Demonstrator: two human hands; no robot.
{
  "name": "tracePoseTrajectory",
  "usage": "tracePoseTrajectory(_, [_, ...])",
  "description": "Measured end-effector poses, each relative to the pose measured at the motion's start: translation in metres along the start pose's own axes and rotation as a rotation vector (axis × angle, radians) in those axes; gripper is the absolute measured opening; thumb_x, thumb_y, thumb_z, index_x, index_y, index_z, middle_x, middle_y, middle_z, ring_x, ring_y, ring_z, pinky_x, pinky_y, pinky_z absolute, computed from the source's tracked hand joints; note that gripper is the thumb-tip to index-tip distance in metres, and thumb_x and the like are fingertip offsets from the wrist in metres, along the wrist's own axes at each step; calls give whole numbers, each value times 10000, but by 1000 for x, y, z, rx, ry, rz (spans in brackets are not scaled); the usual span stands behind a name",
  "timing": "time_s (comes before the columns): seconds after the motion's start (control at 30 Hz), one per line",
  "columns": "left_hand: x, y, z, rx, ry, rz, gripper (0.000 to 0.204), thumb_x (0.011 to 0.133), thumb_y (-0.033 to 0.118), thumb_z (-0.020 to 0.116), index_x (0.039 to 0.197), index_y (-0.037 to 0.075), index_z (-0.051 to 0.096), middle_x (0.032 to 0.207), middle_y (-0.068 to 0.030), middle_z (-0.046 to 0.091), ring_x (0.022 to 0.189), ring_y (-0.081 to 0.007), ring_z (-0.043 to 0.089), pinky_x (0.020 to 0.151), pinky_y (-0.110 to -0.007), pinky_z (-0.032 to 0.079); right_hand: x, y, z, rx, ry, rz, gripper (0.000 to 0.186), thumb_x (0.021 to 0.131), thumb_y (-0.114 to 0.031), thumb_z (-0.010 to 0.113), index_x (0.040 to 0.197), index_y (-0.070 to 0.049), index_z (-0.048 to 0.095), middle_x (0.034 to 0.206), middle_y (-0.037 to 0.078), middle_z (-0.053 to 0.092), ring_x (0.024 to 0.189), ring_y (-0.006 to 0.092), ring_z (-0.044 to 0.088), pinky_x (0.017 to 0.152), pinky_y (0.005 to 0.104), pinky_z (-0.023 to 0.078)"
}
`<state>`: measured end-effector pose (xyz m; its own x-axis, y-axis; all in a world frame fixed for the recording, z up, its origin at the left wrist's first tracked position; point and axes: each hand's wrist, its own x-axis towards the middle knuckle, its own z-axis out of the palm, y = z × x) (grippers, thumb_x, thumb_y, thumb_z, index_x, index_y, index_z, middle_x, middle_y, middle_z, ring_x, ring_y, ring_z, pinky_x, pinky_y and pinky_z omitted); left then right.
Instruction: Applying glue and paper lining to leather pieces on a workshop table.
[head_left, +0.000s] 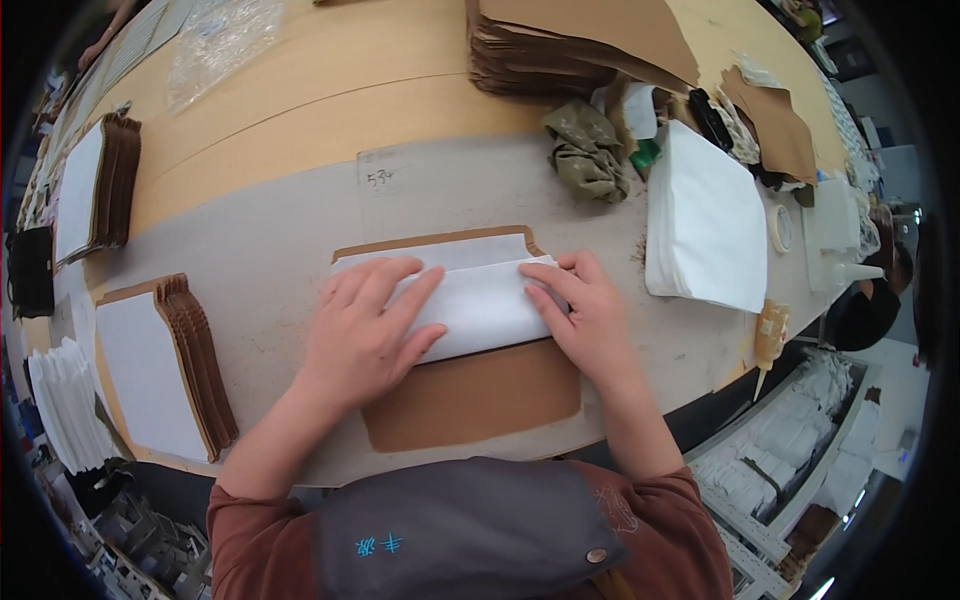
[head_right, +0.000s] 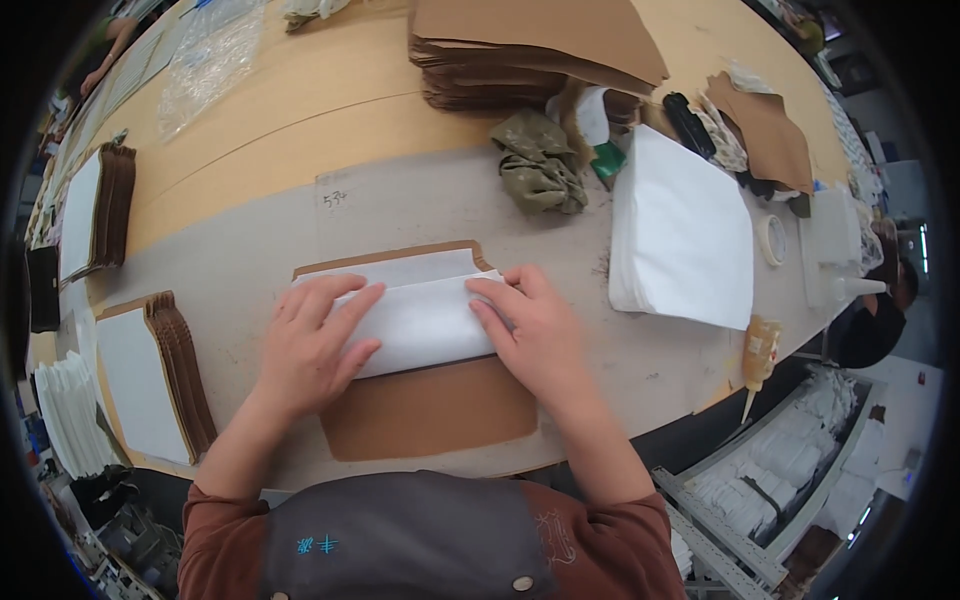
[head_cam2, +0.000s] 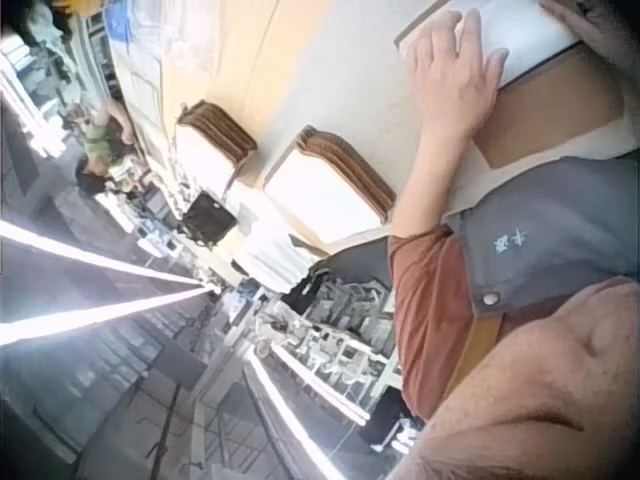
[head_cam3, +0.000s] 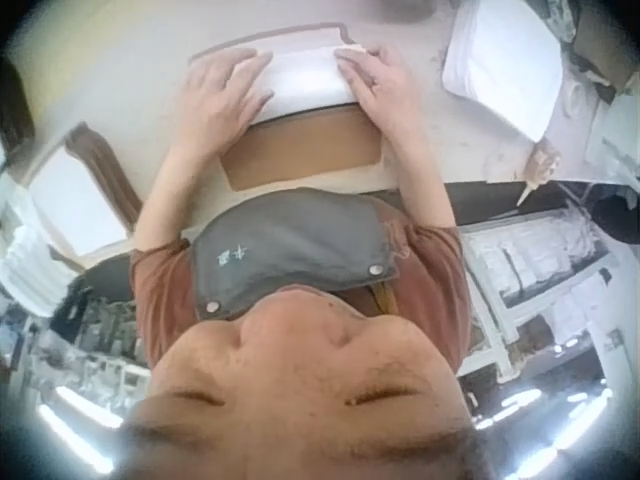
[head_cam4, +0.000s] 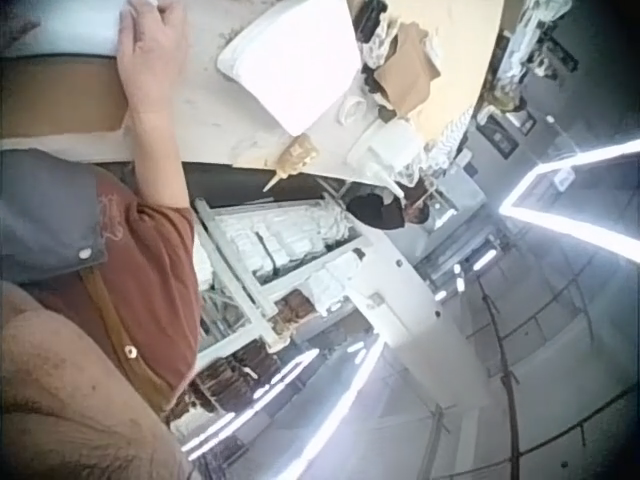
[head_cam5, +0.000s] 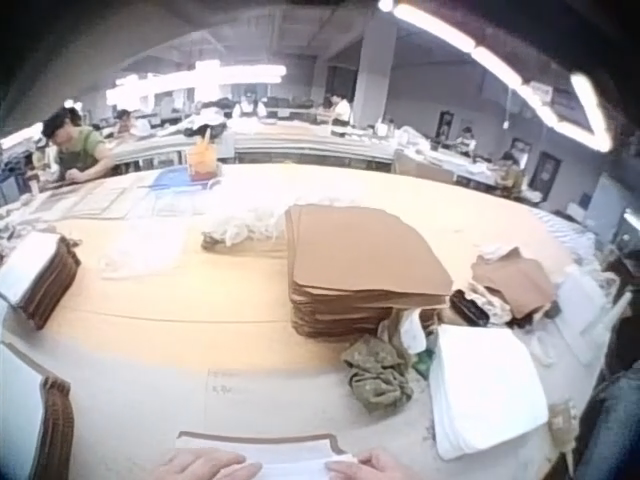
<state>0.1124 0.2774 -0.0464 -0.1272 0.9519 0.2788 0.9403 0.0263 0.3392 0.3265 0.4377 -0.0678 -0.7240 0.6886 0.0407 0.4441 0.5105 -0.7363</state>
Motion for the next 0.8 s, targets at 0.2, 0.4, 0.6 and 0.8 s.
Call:
tracePoseTrajectory(0.2, [31,22,28,-76,-195,91,477,861,328,729,1255,80,627,1194,-64,603,1059,-268,583,904,-414,476,-3,2,-1,14,36,-6,227,890,-169,725,1106,-101,723,987,78,604,803,243,618,697,351,506])
tracePoseTrajectory(0.4, [31,27,31,-55,-217,63,472,844,318,748,1228,66,640,1200,-76,589,1048,-267,588,884,-398,493,-1,13,-11,186,125,290,256,812,-207,817,949,-46,672,910,54,575,720,179,534,634,306,457])
tracePoseTrajectory(0.6, [26,21,30,-220,-170,29,517,828,249,770,1283,53,624,1312,-128,526,1070,-289,586,943,-412,483,9,10,-13,68,53,144,212,811,-166,812,874,-32,661,821,44,566,666,155,503,614,289,430])
tracePoseTrajectory(0.8, [8,-2,8,-243,-89,-115,656,828,191,772,1426,92,521,1412,-145,491,1219,-328,536,1022,-426,451,-2,-15,-28,112,-37,23,135,849,-118,762,902,-35,671,881,44,619,633,155,534,584,298,438])
